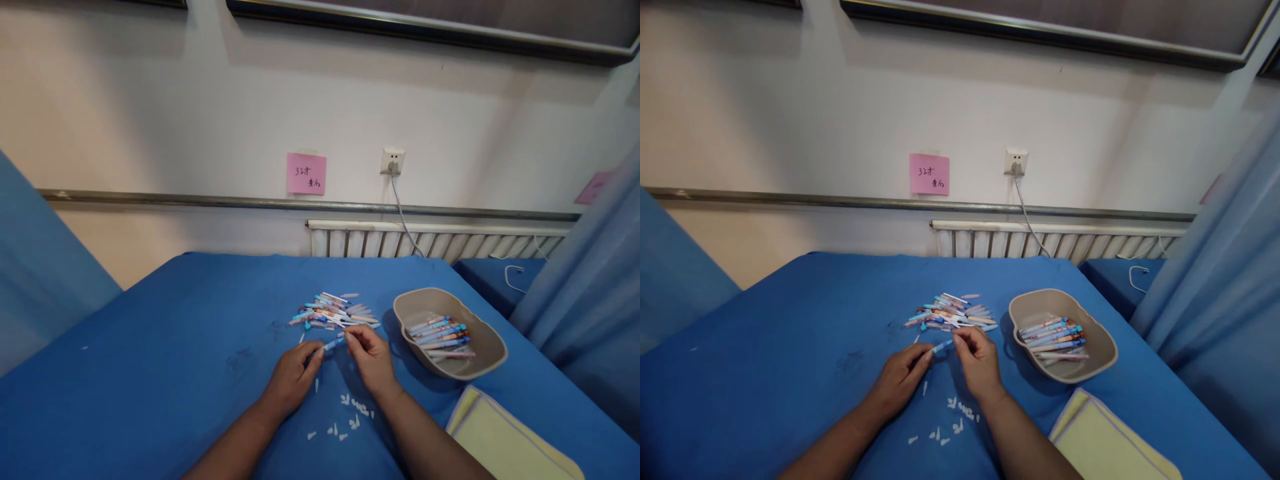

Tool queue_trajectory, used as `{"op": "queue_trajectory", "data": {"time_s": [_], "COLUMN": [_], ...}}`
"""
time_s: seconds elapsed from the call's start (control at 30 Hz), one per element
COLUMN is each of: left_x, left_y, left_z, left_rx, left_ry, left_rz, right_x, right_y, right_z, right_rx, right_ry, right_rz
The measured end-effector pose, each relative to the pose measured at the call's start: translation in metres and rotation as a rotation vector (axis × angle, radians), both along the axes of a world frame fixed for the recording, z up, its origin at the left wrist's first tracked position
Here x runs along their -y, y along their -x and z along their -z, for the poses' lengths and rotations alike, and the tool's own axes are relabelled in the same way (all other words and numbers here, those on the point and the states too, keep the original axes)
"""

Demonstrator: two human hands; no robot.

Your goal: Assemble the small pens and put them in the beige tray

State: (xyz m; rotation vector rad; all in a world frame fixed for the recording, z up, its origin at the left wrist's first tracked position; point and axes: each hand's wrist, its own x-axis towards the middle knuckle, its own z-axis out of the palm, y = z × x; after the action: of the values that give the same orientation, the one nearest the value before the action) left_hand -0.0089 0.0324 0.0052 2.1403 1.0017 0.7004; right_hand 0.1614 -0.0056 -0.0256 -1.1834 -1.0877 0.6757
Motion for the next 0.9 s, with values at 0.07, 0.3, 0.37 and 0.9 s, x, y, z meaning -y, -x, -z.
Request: {"op": "queue_trajectory", "data": {"time_s": [0.07,0.3,0.37,0.9], "left_x": [0.000,0.002,0.002,0.000], "left_y": [0.000,0.000,0.000,-0.002], "left_z": [0.000,0.005,0.006,0.008], "left_rx": [0.005,0.048,0.063,0.081], "left_ry": [0.006,0.022,0.036,0.138], "left_rz": [-0.001,-0.011,-0.016,-0.003], "right_x": [0.001,0.003,0.003,0.002], "right_y": [-0.001,0.006,0.008,0.004], "right_z": [-0.001,-0.001,-0.001,0.001], "right_rx": [0.056,0.080,0.046,-0.321], "right_ry": [-0.027,-0.056,-0.050,0.072], "right_rz": [0.016,-0.007,-0.022,-0.045]}}
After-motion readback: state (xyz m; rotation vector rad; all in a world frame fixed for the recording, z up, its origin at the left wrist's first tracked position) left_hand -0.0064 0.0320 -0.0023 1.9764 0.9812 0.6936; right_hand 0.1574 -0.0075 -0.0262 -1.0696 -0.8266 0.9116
